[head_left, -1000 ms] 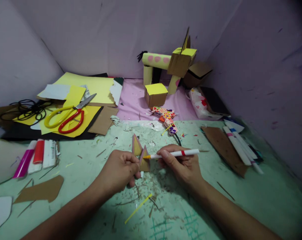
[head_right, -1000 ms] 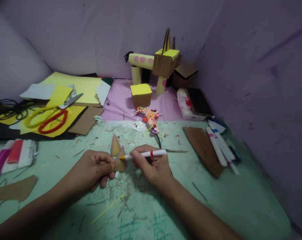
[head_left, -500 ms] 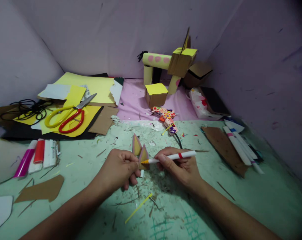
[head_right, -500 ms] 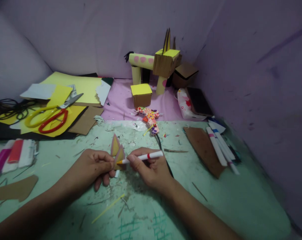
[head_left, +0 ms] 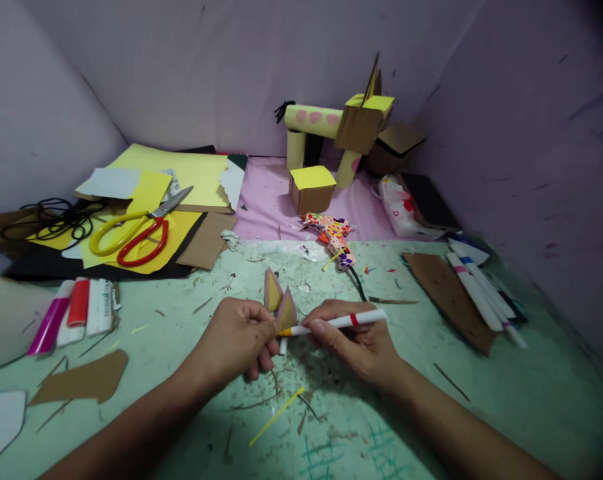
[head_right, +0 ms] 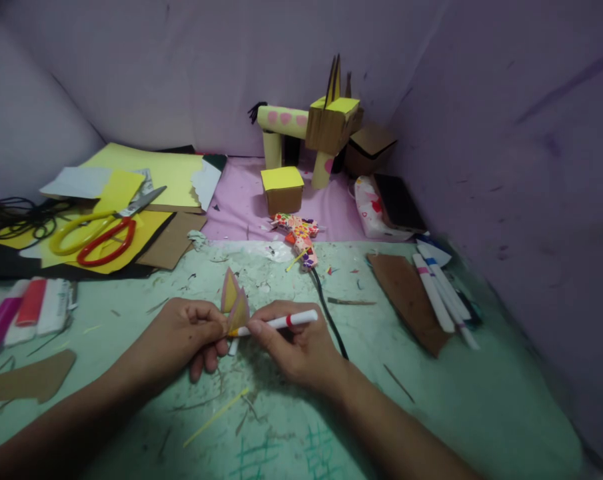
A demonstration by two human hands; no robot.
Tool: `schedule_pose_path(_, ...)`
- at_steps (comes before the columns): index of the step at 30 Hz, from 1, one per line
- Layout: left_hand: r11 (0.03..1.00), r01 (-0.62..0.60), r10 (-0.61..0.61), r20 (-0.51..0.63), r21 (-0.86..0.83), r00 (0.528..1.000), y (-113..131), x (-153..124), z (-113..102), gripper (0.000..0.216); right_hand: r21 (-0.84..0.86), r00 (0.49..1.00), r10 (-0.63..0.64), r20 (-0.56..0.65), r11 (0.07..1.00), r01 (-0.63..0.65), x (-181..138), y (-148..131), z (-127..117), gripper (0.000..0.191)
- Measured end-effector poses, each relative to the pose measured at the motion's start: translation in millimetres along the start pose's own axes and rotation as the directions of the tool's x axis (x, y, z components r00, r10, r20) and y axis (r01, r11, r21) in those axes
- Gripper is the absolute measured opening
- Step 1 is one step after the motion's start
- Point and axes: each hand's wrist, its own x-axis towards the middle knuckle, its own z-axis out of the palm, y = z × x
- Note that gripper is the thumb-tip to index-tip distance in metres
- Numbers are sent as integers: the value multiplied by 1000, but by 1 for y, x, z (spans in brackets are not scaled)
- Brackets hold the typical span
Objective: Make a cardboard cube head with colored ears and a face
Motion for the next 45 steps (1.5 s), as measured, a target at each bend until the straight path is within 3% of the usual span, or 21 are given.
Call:
schedule_pose_path(3,1000,5,-4,-5,17,1000,1,-1,0,26,0,1000,4,2,1000,-4,1,1,-1,13)
schedule_pose_path(8,1000,-4,4,-12,30,1000,0,0,-1,24,28,991,40,-126,999,-37,2,9,-4,13)
schedule_pose_path(12,1000,-13,13,-16,20,1000,-1,-1,0,23,37,986,57,-158,998,-52,2,12,-4,13)
schedule_pose_path(20,999,-6,7,-21,41,1000,-1,0,0,21,20,997,79,-9,997,-79,1,2,-3,15)
schedule_pose_path(27,999,-19,19,-19,48,1000,1,-2,0,22,33,986,73,-150,997,-69,2,11,-4,13)
schedule_pose_path(35,998,2,-1,-20,57,1000,0,-2,1,19,24,996,86,-21,996,-85,2,1,-2,15)
schedule_pose_path(42,998,1,0,-18,58,1000,0,-1,1,17,23,995,76,-72,997,-75,2,2,-2,17)
schedule_pose_path(45,998,4,-3,-20,56,1000,0,-1,1,17,9,997,71,-34,997,-71,2,2,-2,16)
